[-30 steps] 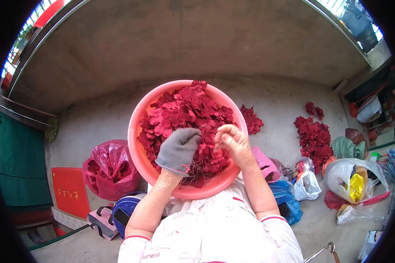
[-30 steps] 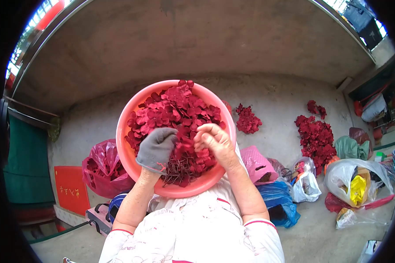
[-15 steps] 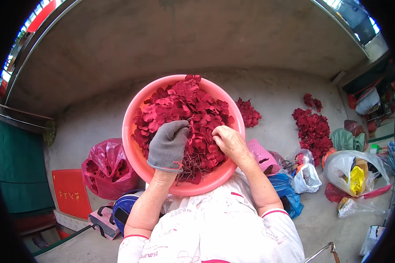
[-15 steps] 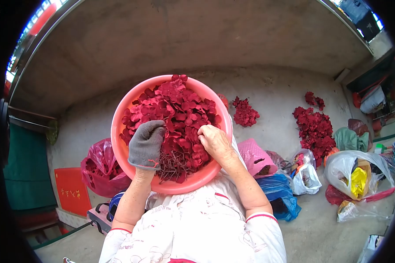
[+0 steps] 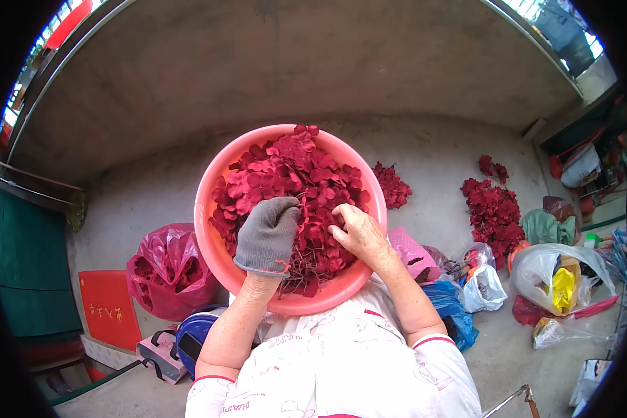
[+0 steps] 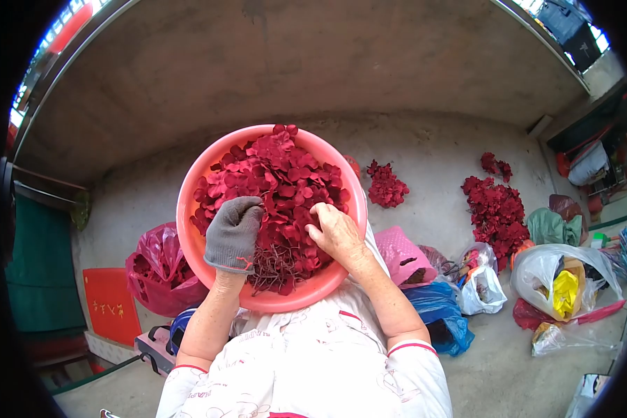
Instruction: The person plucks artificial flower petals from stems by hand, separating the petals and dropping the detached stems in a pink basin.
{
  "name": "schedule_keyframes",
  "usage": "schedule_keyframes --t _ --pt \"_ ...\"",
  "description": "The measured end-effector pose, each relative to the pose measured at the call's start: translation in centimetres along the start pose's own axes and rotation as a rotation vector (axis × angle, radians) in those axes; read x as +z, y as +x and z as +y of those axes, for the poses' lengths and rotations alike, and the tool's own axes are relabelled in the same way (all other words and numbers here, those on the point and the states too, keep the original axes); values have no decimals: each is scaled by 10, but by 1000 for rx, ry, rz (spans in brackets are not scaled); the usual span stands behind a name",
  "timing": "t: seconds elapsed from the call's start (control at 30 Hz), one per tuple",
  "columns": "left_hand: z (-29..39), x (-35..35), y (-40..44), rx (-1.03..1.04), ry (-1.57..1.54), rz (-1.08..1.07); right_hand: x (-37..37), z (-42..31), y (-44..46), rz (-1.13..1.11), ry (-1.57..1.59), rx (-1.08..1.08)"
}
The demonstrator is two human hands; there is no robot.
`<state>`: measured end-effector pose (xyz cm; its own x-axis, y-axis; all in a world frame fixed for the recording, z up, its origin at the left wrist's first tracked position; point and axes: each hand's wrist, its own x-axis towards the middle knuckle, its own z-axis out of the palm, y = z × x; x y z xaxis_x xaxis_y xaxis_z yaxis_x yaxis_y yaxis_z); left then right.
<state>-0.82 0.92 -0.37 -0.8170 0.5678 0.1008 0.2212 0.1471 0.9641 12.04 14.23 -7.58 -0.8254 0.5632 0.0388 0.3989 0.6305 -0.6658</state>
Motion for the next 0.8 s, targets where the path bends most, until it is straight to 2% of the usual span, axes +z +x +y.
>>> schedule_keyframes --t 0.23,0.33,0.43,0.57,0.67,0.8 --pt "-3 1 0 29 43 -6 6 11 2 57 -51 -30" --pt "0 0 0 41 63 -1 -6 5 3 129 21 26" --pt "-2 0 -1 40 75 -4 -15 3 4 281 224 99" --pt "-5 2 0 30 56 -2 -6 20 8 109 863 271" --pt "-3 1 0 11 45 -2 -11 11 6 -32 728 301" --pt "0 1 0 -12 57 -1 -3 10 4 -70 870 261"
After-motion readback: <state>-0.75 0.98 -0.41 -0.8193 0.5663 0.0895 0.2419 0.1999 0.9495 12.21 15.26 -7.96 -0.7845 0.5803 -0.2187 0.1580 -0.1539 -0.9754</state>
